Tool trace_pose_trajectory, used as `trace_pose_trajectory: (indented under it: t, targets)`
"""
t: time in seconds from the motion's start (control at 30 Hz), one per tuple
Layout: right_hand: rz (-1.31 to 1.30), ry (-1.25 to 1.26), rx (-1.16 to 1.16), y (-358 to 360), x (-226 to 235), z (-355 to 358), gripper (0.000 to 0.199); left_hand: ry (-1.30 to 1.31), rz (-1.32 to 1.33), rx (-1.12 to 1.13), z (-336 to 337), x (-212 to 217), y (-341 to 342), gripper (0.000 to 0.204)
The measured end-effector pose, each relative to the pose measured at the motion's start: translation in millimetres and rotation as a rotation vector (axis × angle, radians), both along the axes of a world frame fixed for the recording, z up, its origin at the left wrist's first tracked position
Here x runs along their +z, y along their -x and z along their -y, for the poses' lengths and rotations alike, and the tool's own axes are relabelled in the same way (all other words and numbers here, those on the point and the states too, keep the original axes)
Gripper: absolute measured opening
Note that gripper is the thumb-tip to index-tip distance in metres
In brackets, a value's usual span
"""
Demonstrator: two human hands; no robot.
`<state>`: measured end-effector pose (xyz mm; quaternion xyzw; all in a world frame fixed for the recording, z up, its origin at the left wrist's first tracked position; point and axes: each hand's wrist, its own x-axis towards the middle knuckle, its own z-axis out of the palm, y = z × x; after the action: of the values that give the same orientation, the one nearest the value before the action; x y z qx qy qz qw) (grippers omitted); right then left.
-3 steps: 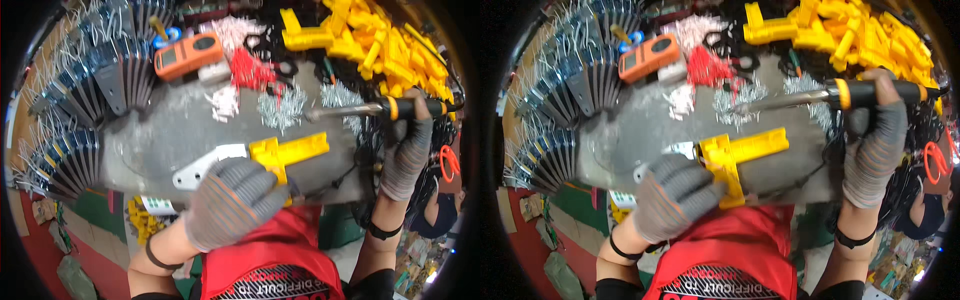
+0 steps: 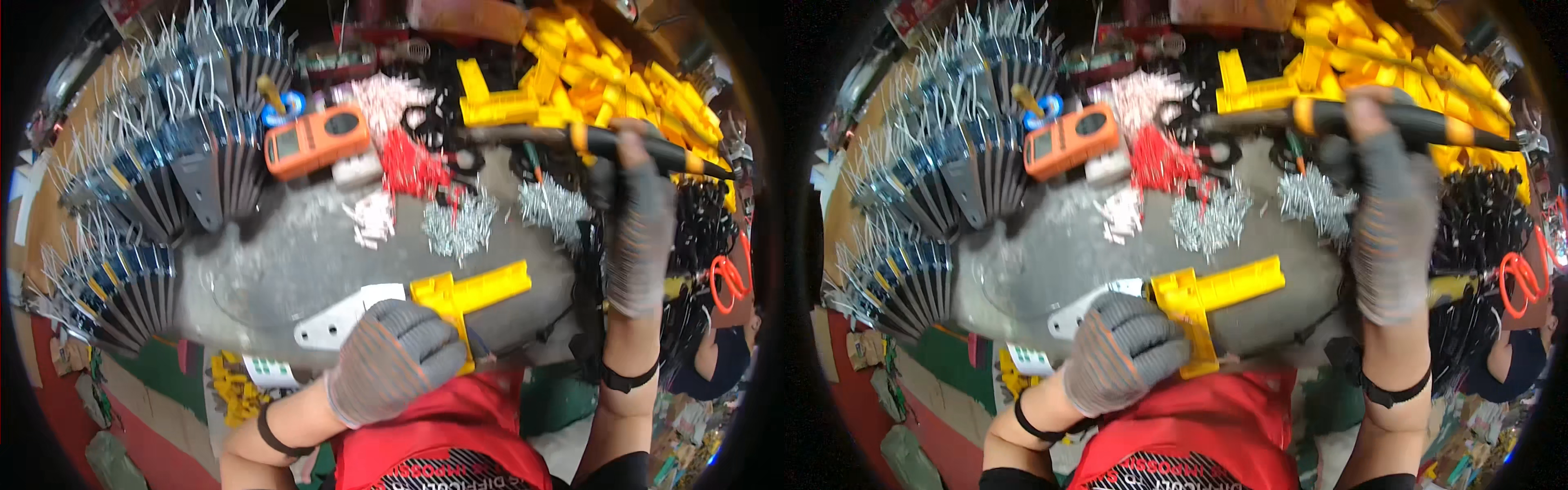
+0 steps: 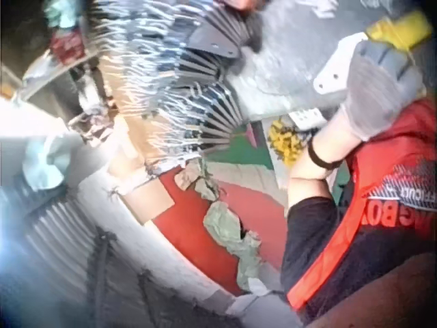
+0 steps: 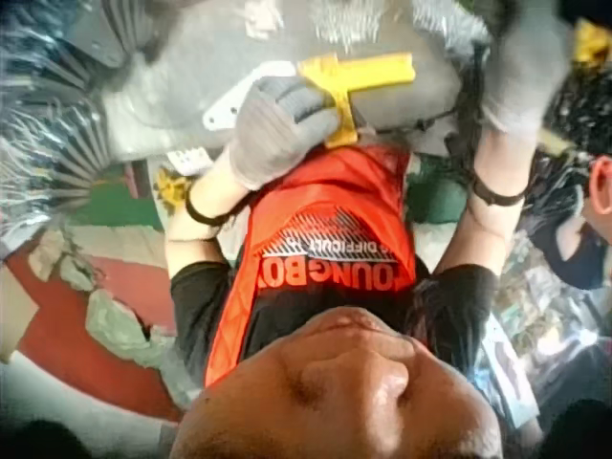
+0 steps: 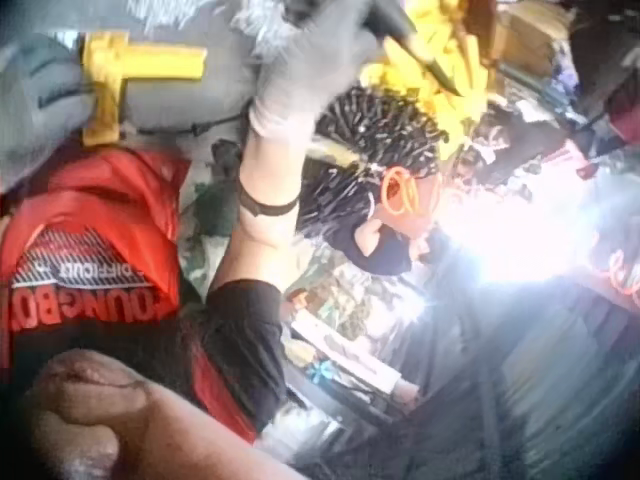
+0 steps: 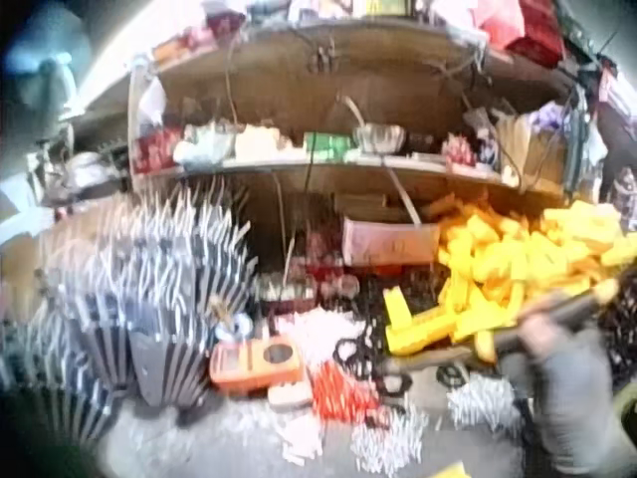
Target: Assembling plastic handles or housings onto metal plates using a pneumatic screwdriver and screws.
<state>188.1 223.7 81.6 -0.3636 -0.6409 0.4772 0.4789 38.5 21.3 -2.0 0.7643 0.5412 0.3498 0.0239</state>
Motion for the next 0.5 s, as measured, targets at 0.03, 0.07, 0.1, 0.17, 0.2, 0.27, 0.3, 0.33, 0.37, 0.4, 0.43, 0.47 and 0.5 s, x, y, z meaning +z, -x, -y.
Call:
trace_pose_trajectory:
  t: [0.03, 0.07, 0.1, 0.17, 0.2, 0.27, 0.3, 0.33, 0.37, 0.4, 0.43, 0.47, 0.5]
  targets:
    - [-0.043, -0.050, 0.045, 27.9, 5.8, 4.1, 0.024, -0.047, 0.089, 0.003, 0.5, -3.5, 0.9, 0.020]
    - [-0.083, -0.087, 0.096, 51.9, 5.4, 0.6, 0.022, -0.064, 0.069, 0.012, 4.0, -4.6, 0.5, 0.020]
    - [-0.044, -0.148, 0.151, 69.1, -7.5, -21.1, 0.021, -0.013, 0.118, 0.006, 0.0, -10.8, 2.9, 0.019]
    - [0.019, -0.287, 0.185, 105.4, -27.5, -53.5, 0.020, 0.051, 0.072, 0.046, 2.0, -9.6, -1.9, 0.017]
    - [0.067, -0.365, 0.137, 121.3, -36.5, -66.7, 0.020, 0.047, 0.064, 0.044, -0.6, -6.9, -4.1, 0.017]
    - [-0.056, -0.294, 0.233, 147.9, -57.7, -94.0, 0.019, 0.067, -0.122, 0.092, -4.2, -4.5, -9.1, 0.018]
    - [0.051, -0.271, 0.161, 153.0, -63.5, -101.4, 0.022, 0.044, -0.150, 0.092, -6.5, -4.8, -7.7, 0.019]
    - [0.081, -0.185, 0.105, 155.3, -76.7, -123.0, 0.030, 0.051, -0.140, 0.078, -10.9, -3.4, -8.3, 0.019]
    - [0.053, -0.200, 0.160, 157.0, -91.0, -140.7, 0.033, 0.017, -0.158, 0.078, -14.6, -3.4, -7.7, 0.019]
    - [0.029, -0.203, 0.228, 158.2, -107.1, -149.8, 0.038, -0.005, -0.169, 0.088, -15.3, -5.7, -6.0, 0.019]
    - [0.070, -0.110, 0.272, 148.4, -113.1, -150.9, 0.044, 0.077, -0.145, 0.066, -14.9, -4.1, -3.6, 0.020]
    - [0.033, 0.099, 0.414, 132.1, -104.7, -154.5, 0.042, 0.103, -0.115, 0.053, -14.1, -5.7, -1.4, 0.020]
    - [0.262, -0.143, 0.337, 120.8, -96.9, -140.6, 0.042, 0.072, -0.017, 0.095, -11.9, -8.4, 1.7, 0.021]
